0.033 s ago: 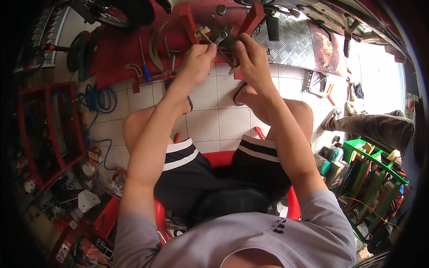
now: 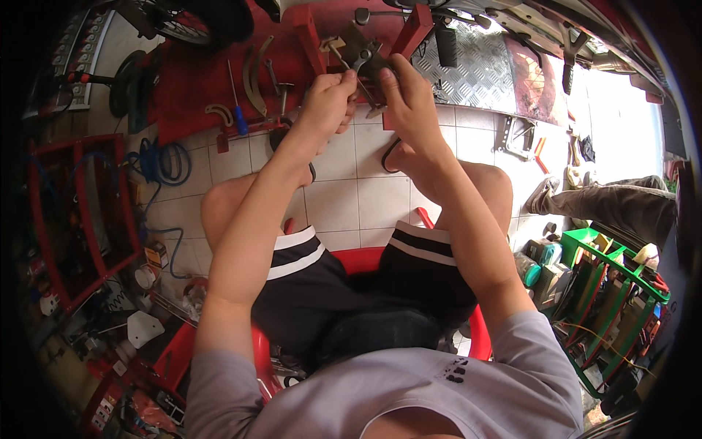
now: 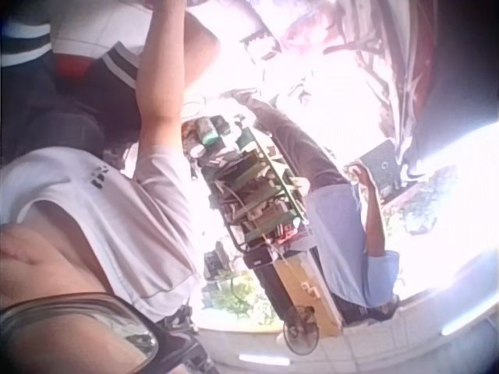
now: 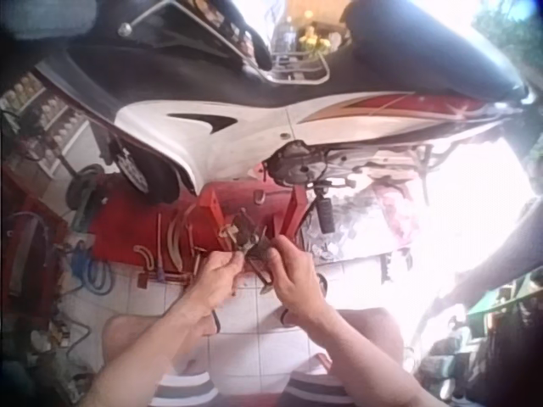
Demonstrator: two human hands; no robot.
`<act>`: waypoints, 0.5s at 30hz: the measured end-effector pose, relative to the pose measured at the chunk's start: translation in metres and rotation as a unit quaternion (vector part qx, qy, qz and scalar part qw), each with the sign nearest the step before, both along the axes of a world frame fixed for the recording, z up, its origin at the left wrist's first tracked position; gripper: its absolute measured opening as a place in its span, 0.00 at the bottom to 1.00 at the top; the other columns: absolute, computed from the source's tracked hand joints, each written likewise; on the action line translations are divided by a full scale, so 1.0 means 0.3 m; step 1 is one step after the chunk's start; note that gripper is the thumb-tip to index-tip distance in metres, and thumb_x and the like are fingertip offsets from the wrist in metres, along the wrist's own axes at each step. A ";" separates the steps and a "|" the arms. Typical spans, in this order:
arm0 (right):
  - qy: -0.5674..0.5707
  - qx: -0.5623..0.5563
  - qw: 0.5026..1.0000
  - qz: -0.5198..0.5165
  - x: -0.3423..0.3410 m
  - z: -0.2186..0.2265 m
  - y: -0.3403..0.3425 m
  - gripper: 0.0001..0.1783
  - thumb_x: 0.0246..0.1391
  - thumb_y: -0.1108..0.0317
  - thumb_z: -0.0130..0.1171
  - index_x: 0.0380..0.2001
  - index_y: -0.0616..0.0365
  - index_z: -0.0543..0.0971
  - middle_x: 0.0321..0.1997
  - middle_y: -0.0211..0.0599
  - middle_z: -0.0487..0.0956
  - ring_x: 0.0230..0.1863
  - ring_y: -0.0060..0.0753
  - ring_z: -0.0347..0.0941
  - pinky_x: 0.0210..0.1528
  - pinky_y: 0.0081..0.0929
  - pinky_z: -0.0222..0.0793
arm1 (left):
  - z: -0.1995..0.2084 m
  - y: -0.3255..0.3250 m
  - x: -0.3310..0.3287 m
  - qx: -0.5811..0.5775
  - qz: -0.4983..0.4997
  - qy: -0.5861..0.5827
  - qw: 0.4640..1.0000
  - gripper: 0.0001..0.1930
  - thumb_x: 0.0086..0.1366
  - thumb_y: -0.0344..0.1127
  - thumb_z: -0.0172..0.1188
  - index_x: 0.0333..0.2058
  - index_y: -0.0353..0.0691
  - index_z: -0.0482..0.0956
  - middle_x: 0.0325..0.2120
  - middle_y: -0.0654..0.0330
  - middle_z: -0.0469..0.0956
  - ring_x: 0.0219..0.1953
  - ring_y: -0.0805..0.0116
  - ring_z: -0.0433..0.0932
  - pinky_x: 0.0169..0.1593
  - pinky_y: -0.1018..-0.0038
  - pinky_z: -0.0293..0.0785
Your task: The person sits on a stool in a workshop and assembles a mechanical part, likely a motorcycle brake caliper. They insert a bolt into the caliper body, attach a brake pad, and use a wrench to tighten the bolt. The person handles the caliper, bolt, brake pad, and wrench throughout the process.
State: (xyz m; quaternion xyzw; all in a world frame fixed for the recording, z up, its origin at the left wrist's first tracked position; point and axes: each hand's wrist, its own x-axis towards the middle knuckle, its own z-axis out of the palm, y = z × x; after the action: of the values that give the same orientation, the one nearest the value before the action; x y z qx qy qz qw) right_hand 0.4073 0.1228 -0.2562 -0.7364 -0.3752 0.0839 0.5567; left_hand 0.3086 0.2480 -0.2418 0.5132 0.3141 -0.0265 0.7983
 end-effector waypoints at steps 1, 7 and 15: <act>-0.014 -0.002 1.000 -0.014 -0.013 -0.001 0.010 0.08 0.61 0.69 0.51 0.31 0.63 0.69 0.17 0.49 0.70 0.17 0.50 0.65 0.22 0.37 0.60 | 0.027 -0.028 0.002 -0.080 0.022 -0.008 0.997 0.19 0.73 0.46 0.45 0.23 0.46 0.61 0.14 0.75 0.53 0.13 0.83 0.48 0.17 0.81 0.43; -0.054 -0.016 0.998 -0.025 0.017 -0.005 0.001 0.05 0.59 0.72 0.52 0.31 0.62 0.70 0.18 0.50 0.73 0.20 0.54 0.73 0.22 0.37 0.63 | 0.015 -0.012 0.011 -0.046 -0.003 -0.020 0.999 0.18 0.73 0.48 0.44 0.26 0.44 0.65 0.13 0.75 0.52 0.13 0.84 0.45 0.18 0.81 0.40; 0.044 0.015 0.999 -0.015 0.070 0.000 -0.024 0.11 0.62 0.65 0.50 0.33 0.62 0.74 0.18 0.41 0.74 0.20 0.32 0.71 0.26 0.31 0.64 | 0.018 -0.014 0.025 0.154 0.078 -0.056 0.983 0.13 0.67 0.42 0.57 0.28 0.40 0.73 0.12 0.77 0.58 0.12 0.86 0.50 0.16 0.80 0.43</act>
State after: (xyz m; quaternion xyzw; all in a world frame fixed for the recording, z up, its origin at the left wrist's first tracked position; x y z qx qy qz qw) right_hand 0.4283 0.1155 -0.2563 -0.7290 -0.3403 0.1022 0.5850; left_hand 0.3161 0.2438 -0.2364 0.6046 0.3088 0.1134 0.7254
